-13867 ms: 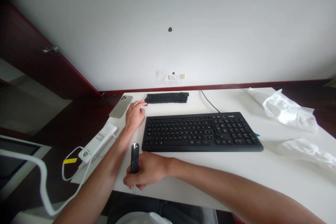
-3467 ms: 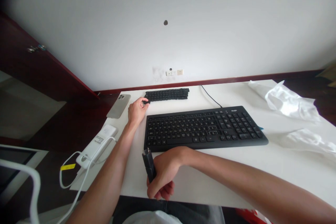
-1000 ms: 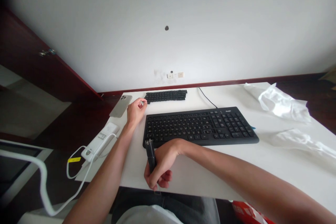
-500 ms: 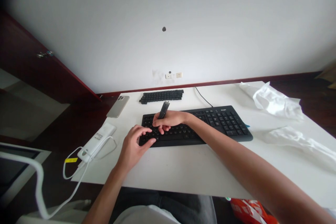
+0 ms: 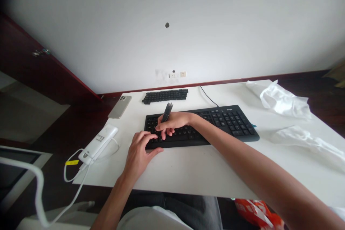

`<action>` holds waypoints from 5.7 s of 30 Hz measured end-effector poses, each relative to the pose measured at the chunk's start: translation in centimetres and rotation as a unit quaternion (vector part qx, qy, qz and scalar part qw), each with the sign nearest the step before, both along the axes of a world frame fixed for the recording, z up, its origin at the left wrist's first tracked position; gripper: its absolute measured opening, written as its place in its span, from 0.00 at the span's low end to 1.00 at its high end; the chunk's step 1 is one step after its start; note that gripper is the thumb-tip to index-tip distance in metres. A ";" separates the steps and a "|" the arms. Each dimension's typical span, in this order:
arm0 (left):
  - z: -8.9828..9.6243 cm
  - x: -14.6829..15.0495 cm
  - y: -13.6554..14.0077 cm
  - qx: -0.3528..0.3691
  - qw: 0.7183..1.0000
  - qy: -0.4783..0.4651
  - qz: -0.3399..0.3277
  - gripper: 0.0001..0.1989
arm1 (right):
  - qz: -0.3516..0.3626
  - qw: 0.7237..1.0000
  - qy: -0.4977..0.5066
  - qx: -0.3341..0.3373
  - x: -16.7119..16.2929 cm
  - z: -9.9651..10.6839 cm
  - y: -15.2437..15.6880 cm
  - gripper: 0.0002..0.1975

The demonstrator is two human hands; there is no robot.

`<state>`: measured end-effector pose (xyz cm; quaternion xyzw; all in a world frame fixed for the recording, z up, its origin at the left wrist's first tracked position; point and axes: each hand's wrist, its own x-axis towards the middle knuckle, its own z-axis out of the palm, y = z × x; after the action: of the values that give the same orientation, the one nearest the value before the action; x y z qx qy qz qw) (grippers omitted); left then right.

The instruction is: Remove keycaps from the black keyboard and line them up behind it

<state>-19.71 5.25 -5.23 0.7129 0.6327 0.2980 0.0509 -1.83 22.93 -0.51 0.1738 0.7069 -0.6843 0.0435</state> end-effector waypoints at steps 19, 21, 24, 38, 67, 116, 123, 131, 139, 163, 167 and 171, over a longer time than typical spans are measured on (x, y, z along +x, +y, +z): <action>0.4 0.2 0.0 0.010 1.000 -0.015 0.012 0.27 | 0.008 0.996 -0.010 0.086 -0.4 1.1 -1.0 0.22; 0.5 0.2 0.1 0.007 1.000 -0.019 0.007 0.25 | 0.007 0.994 -0.012 0.110 -0.3 1.5 -1.2 0.22; 0.4 0.2 0.1 0.005 1.000 -0.024 0.009 0.26 | 0.016 0.990 -0.012 0.140 -0.4 1.8 -1.6 0.20; 0.5 0.2 0.1 -0.016 0.998 -0.058 -0.004 0.19 | -0.022 0.962 -0.038 0.269 -1.7 3.0 -5.1 0.15; 0.8 0.5 -0.5 0.005 0.998 -0.055 -0.013 0.10 | -0.105 0.977 -0.076 0.169 -2.5 2.1 -6.4 0.16; -0.1 0.0 -0.1 0.026 0.998 -0.062 -0.021 0.14 | -0.214 0.970 -0.100 -0.055 -3.0 0.7 -5.4 0.14; 0.1 0.1 0.0 0.021 0.996 -0.092 -0.012 0.12 | -0.144 0.980 -0.138 -0.009 -2.5 1.7 -4.4 0.13; 1.7 -1.3 0.9 0.056 0.988 -0.142 0.024 0.10 | -0.013 0.986 -0.091 0.141 -0.3 6.2 -5.1 0.14; 6.4 -3.0 8.5 0.125 0.987 -0.096 0.039 0.13 | 0.287 0.943 -0.165 0.019 -3.2 1.9 -10.6 0.09; -1.2 -7.4 17.9 0.048 0.998 0.033 0.030 0.09 | 0.308 0.909 -0.119 -0.254 -3.9 -3.2 -6.8 0.17; -1.0 -7.4 17.8 0.047 0.998 0.029 0.025 0.11 | 0.303 0.908 -0.121 -0.263 -3.9 -3.2 -6.8 0.18; -0.6 -7.3 17.7 0.048 0.998 0.025 0.027 0.09 | 0.303 0.908 -0.118 -0.266 -3.9 -3.0 -6.7 0.19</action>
<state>-27.03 22.97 -5.88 0.7042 0.6383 0.3109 -0.0073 -5.73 16.24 -3.52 0.0123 0.5074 -0.7752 0.3761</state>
